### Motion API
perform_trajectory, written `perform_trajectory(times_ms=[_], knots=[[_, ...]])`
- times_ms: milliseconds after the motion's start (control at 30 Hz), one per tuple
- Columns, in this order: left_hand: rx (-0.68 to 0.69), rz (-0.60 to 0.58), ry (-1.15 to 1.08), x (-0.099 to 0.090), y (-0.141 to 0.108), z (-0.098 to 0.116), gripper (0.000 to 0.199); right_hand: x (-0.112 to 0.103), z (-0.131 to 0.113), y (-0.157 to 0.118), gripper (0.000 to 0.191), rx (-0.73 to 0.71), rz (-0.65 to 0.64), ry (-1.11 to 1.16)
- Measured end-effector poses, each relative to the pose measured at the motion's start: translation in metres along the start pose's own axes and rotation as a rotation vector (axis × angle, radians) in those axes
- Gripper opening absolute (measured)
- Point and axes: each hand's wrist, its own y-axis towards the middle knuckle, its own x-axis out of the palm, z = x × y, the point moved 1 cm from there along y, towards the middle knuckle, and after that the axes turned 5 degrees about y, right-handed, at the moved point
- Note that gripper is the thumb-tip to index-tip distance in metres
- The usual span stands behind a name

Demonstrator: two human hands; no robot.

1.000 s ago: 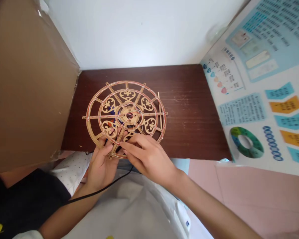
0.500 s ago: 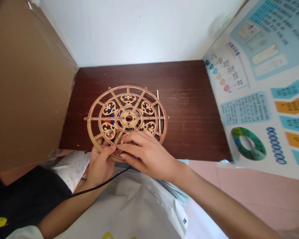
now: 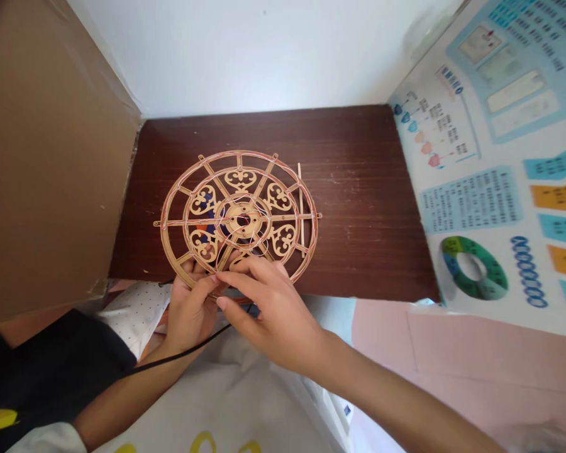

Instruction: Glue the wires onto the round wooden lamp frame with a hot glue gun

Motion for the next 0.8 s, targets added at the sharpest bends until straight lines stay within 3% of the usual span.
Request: perform_trajectory(times_ms=[333, 467, 567, 700, 800], knots=[[-0.025, -0.038, -0.026, -0.004, -0.004, 0.001, 0.061, 0.002, -0.006, -0.007, 0.033, 0.108, -0.053, 0.024], [0.002, -0.043, -0.027, -0.004, -0.004, 0.000, 0.066, -0.015, -0.003, 0.003, 0.043, 0.114, -0.239, 0.063], [0.034, -0.071, -0.010, -0.006, -0.003, 0.000, 0.070, -0.035, -0.004, 0.021, 0.045, 0.129, -0.439, 0.249], [0.097, -0.120, 0.059, -0.009, -0.003, -0.002, 0.066, -0.053, -0.008, 0.045, 0.033, 0.263, -0.600, 0.431], [0.143, -0.141, 0.080, -0.012, -0.003, -0.003, 0.061, -0.055, -0.008, 0.053, 0.037, 0.393, -0.637, 0.490]])
